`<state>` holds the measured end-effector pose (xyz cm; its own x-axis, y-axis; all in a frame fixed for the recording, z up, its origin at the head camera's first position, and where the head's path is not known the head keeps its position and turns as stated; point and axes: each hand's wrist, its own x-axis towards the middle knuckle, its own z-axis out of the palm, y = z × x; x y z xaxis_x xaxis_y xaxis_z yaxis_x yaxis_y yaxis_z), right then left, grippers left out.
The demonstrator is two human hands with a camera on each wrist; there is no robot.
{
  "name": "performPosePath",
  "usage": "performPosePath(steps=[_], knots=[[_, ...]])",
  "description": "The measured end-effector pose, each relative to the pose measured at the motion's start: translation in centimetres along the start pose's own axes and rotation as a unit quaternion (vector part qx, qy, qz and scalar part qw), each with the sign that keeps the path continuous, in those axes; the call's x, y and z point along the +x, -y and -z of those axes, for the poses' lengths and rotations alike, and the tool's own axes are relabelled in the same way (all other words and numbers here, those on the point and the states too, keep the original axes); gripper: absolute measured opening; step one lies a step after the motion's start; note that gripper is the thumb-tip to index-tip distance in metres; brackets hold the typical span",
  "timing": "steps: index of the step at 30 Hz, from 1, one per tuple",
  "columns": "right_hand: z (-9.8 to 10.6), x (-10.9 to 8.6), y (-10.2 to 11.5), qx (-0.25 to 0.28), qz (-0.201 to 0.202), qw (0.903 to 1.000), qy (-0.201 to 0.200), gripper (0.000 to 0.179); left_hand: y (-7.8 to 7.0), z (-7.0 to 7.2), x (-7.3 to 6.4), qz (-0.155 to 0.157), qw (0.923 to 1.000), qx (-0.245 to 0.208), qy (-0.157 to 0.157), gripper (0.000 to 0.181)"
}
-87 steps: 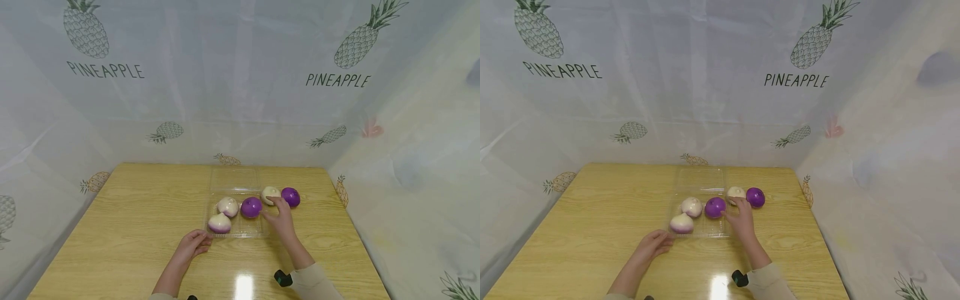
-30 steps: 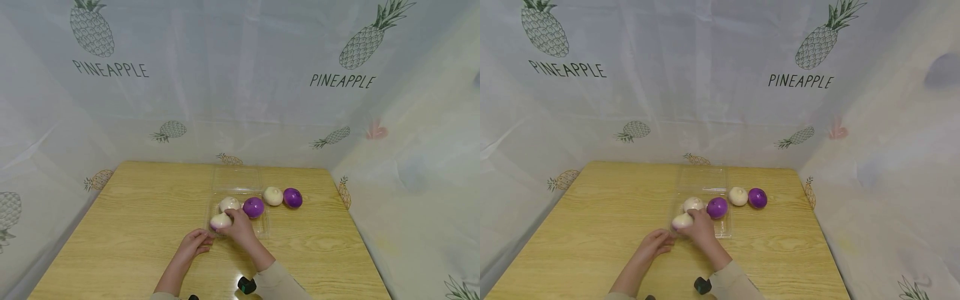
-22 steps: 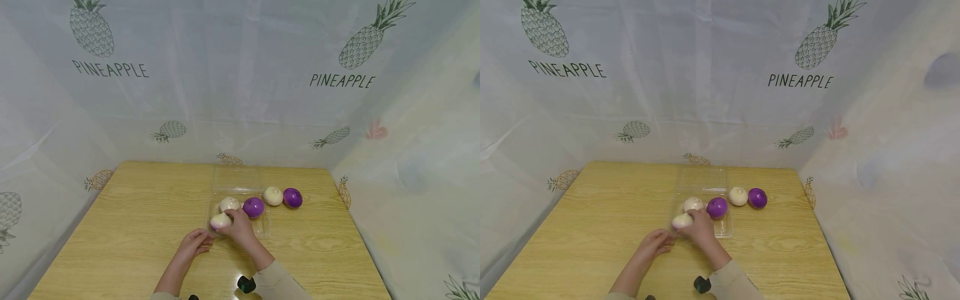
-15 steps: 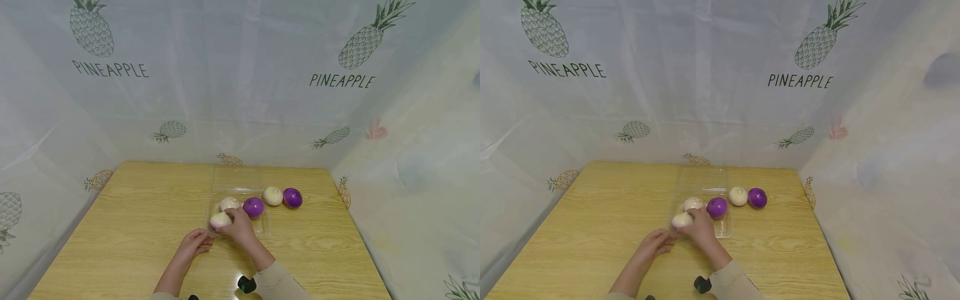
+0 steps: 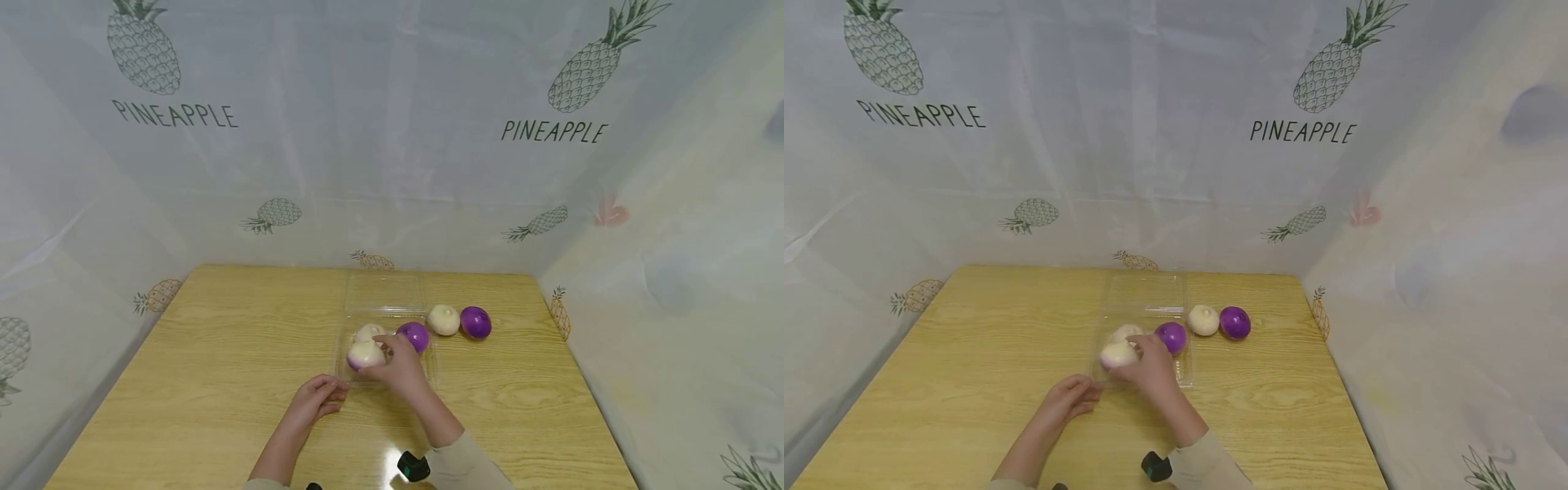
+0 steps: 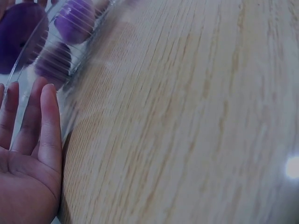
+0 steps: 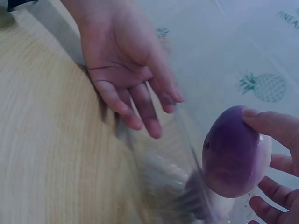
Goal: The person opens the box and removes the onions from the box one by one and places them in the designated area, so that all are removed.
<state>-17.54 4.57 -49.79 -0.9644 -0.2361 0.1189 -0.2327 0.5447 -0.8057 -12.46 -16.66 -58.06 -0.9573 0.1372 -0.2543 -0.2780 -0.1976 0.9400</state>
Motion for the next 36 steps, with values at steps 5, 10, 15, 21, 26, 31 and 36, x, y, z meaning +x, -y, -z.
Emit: performPosePath(steps=[5, 10, 15, 21, 26, 31, 36], knots=[[1.6, -0.4, -0.4, 0.029, -0.001, 0.9995, -0.007, 0.065, 0.0, 0.0, -0.1, -0.002, 1.0, 0.005, 0.001, 0.027], [3.7, -0.8, -0.9, 0.047, -0.007, 0.9987, -0.021, 0.061, 0.0, 0.0, -0.2, 0.005, 1.0, 0.002, -0.003, 0.026], [5.5, -1.0, -1.6, 0.025, -0.009, 0.9984, -0.05, 0.059, 0.1, 0.0, -0.1, 0.007, 1.0, 0.0, -0.006, 0.025], [7.2, -1.2, -2.8, 0.008, -0.029, 0.9964, -0.079, 0.064, 0.0, -0.1, -0.2, 0.007, 1.0, -0.001, -0.006, 0.024], [8.7, -1.4, -4.1, -0.006, -0.033, 0.9938, -0.106, 0.063, 0.0, 0.0, -0.3, 0.009, 0.9999, 0.002, -0.004, 0.022], [10.4, -1.5, -5.3, -0.02, -0.041, 0.9908, -0.127, 0.065, -0.1, -0.1, -0.3, 0.01, 0.9999, 0.002, -0.004, 0.022], [12.0, -1.5, -6.5, -0.021, -0.044, 0.9892, -0.138, 0.067, -0.2, -0.2, -0.3, 0.008, 0.9999, 0.007, -0.007, 0.024]])
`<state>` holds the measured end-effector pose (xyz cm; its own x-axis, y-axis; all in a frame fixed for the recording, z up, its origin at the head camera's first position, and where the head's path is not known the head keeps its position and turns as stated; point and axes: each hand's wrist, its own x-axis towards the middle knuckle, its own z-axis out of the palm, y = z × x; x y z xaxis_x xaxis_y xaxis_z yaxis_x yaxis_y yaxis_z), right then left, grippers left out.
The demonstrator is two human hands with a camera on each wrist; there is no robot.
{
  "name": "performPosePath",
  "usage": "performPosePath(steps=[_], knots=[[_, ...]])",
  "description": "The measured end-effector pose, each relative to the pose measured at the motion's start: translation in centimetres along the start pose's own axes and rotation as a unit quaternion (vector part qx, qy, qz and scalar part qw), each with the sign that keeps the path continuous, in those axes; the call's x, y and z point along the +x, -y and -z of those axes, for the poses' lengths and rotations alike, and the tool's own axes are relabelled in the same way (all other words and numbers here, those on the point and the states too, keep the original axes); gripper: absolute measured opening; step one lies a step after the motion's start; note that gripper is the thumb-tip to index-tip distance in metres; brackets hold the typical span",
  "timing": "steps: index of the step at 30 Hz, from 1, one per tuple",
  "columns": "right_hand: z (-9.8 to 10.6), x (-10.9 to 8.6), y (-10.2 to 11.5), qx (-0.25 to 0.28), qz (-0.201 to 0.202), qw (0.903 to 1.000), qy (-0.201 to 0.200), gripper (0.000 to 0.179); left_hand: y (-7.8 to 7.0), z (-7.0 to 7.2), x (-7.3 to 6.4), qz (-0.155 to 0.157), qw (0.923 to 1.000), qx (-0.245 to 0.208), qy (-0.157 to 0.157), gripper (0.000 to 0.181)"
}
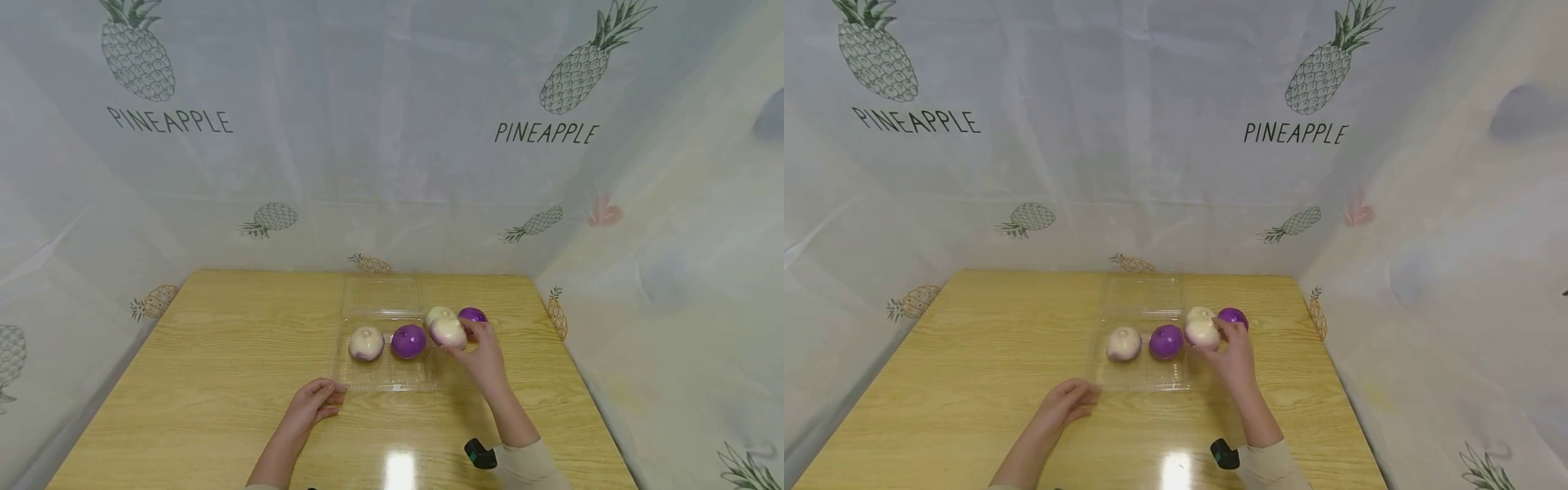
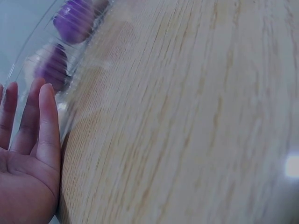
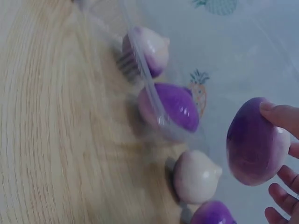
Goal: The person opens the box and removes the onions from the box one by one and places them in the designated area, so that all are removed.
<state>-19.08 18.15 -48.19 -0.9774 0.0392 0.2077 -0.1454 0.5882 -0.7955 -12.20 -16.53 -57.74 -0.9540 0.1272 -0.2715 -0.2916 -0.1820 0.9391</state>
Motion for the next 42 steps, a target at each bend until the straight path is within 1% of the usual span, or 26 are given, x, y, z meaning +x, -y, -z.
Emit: performPosePath(steps=[5, 9, 13, 19, 23, 27, 30, 36, 42], knots=[[1.2, 0.5, -1.5, -0.018, -0.01, 0.9997, -0.009, 0.068, 0.1, 0.1, 0.1, -0.001, 1.0, -0.005, -0.003, 0.023], [2.0, 0.9, -2.9, -0.03, -0.017, 0.9991, -0.025, 0.067, 0.2, 0.2, 0.2, -0.003, 1.0, -0.007, -0.001, 0.022], [2.7, 1.4, -4.3, -0.042, -0.014, 0.9979, -0.047, 0.065, 0.3, 0.2, 0.2, -0.005, 0.9999, -0.009, 0.001, 0.022], [3.6, 2.0, -6.3, -0.057, -0.01, 0.9945, -0.087, 0.063, 0.4, 0.3, 0.3, -0.003, 0.9999, -0.016, -0.003, 0.019], [4.3, 2.3, -7.5, -0.063, -0.028, 0.992, -0.105, 0.063, 0.5, 0.3, 0.4, -0.002, 0.9998, -0.018, -0.005, 0.019], [5.0, 2.5, -8.5, -0.07, -0.052, 0.9902, -0.109, 0.065, 0.5, 0.4, 0.4, -0.003, 0.9998, -0.019, -0.003, 0.02], [5.5, 2.7, -9.1, -0.077, -0.062, 0.9894, -0.106, 0.066, 0.6, 0.4, 0.4, -0.003, 0.9998, -0.018, 0.0, 0.022], [5.9, 3.2, -10.2, -0.084, -0.073, 0.9883, -0.105, 0.066, 0.6, 0.5, 0.4, -0.005, 0.9998, -0.018, 0.004, 0.025], [5.8, 3.8, -11.4, -0.08, -0.078, 0.9889, -0.098, 0.064, 0.5, 0.5, 0.4, -0.005, 0.9998, -0.016, 0.004, 0.027]])
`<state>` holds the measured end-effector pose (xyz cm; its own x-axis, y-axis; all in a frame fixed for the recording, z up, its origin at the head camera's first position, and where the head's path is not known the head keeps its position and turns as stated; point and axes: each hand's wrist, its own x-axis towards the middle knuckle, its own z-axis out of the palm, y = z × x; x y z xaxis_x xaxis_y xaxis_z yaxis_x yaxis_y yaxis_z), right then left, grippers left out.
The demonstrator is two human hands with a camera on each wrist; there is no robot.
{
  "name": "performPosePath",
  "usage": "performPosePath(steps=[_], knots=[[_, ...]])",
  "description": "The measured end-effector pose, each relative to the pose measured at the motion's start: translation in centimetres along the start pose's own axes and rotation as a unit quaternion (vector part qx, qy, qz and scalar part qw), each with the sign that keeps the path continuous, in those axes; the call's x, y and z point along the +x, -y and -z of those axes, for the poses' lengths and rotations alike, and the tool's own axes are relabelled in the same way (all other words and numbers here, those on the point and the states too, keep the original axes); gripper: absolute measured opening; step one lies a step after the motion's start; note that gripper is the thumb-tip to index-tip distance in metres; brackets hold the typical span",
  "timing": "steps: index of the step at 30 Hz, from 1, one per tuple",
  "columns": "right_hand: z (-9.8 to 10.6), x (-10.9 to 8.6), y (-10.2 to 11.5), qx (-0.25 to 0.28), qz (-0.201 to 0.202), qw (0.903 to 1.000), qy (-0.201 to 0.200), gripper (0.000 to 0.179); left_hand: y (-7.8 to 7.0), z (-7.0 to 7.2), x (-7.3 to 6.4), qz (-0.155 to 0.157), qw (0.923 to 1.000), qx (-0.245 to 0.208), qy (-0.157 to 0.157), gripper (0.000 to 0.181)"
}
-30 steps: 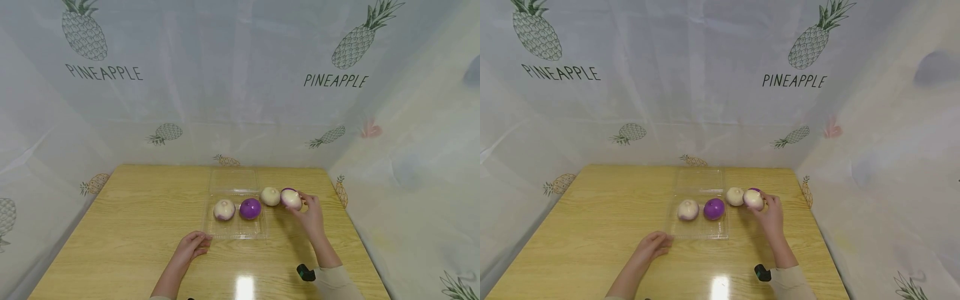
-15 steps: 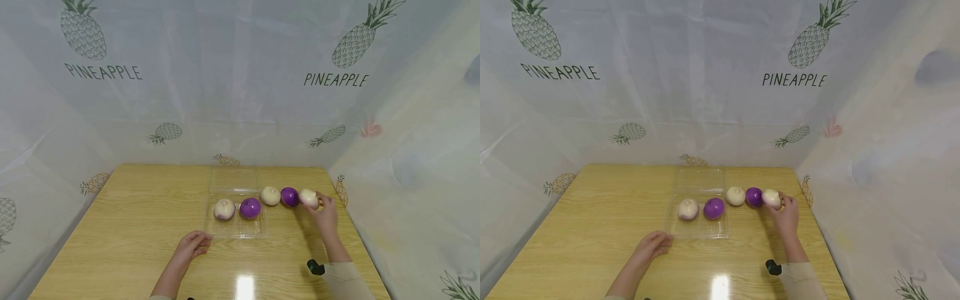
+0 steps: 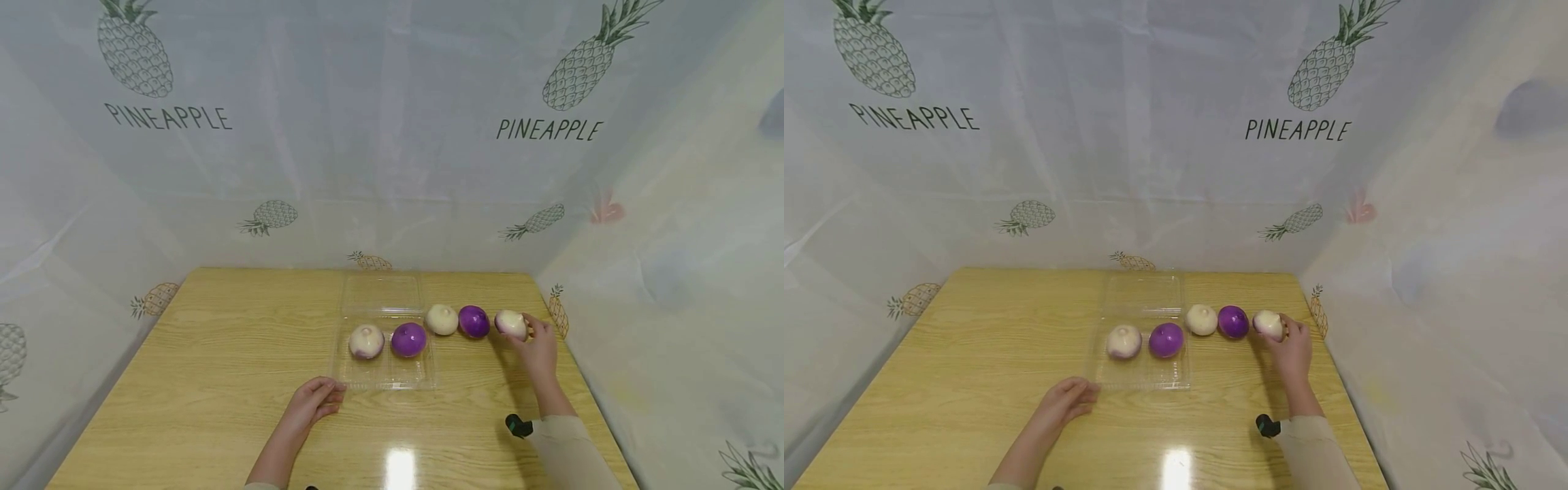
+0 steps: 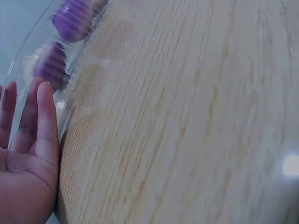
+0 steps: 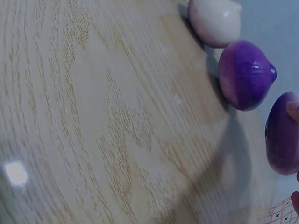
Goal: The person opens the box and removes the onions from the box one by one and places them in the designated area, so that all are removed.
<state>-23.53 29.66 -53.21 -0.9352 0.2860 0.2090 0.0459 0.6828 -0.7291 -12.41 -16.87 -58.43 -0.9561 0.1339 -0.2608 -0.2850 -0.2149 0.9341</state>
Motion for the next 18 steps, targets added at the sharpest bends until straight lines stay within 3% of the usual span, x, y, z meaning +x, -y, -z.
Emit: performPosePath(steps=[18], knots=[[-2.0, 1.3, -1.7, -0.01, -0.021, 0.9995, 0.022, 0.065, 0.0, -0.1, -0.1, -0.001, 1.0, 0.0, -0.007, 0.027]])
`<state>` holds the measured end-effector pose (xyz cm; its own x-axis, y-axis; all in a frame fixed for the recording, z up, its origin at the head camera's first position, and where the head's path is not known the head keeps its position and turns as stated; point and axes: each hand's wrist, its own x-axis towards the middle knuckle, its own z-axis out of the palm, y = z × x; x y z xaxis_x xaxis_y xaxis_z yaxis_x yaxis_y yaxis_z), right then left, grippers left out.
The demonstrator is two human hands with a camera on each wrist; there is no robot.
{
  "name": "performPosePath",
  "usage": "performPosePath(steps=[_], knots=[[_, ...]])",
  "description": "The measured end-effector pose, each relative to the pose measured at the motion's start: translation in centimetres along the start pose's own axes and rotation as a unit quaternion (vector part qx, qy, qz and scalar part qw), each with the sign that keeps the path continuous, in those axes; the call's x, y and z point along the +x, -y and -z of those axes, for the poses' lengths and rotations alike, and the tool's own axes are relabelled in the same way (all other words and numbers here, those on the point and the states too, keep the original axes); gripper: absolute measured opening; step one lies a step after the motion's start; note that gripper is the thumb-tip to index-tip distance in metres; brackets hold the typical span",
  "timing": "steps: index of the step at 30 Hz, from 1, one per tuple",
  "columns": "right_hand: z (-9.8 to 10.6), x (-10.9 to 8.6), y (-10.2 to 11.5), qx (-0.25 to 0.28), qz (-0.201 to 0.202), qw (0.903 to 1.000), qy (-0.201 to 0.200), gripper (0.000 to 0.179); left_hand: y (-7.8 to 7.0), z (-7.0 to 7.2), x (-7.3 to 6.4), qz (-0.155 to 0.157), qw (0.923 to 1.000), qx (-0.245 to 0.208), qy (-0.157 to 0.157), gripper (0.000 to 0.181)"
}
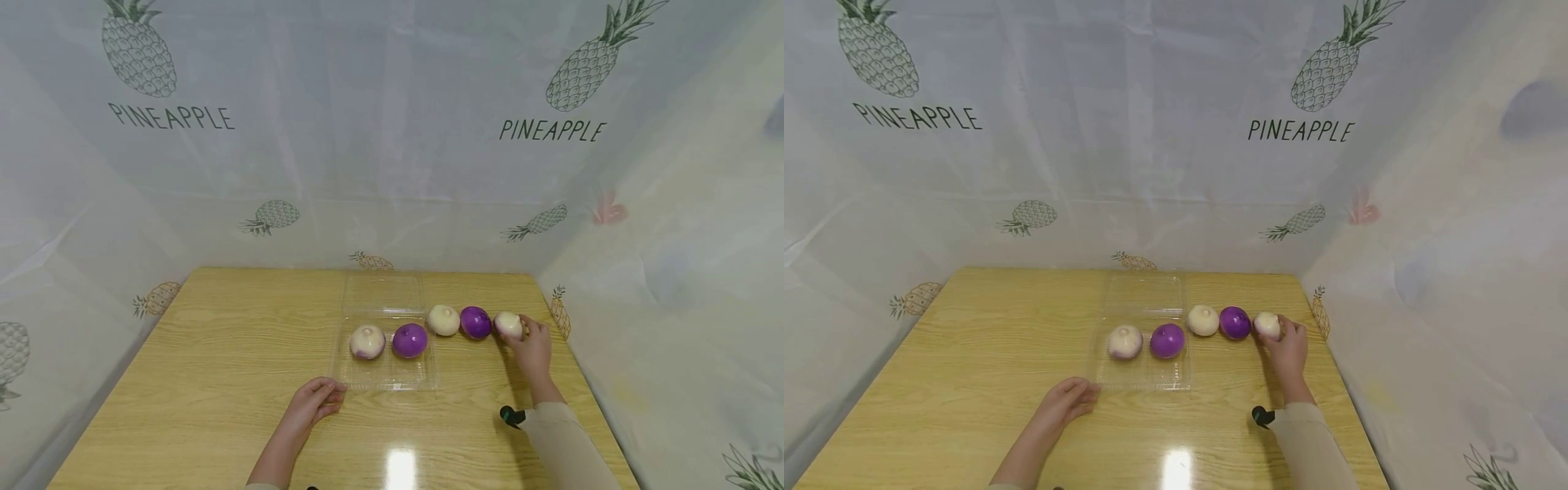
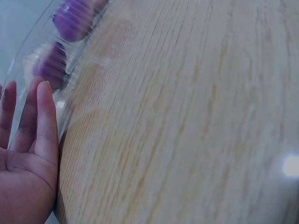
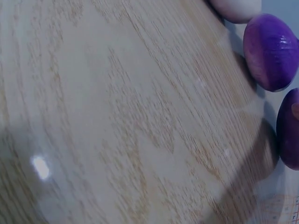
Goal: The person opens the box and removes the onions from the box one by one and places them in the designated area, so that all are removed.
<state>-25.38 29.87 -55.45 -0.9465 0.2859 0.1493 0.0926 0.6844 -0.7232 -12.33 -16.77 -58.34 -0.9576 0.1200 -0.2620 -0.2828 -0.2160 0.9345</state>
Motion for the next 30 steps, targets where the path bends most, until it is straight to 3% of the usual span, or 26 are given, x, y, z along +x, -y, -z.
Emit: performPosePath(steps=[30], knots=[[-0.47, 0.67, -0.48, -0.008, 0.02, 0.9998, -0.005, 0.058, 0.16, 0.09, 0.32, -0.003, 0.9999, -0.013, 0.001, 0.018]])
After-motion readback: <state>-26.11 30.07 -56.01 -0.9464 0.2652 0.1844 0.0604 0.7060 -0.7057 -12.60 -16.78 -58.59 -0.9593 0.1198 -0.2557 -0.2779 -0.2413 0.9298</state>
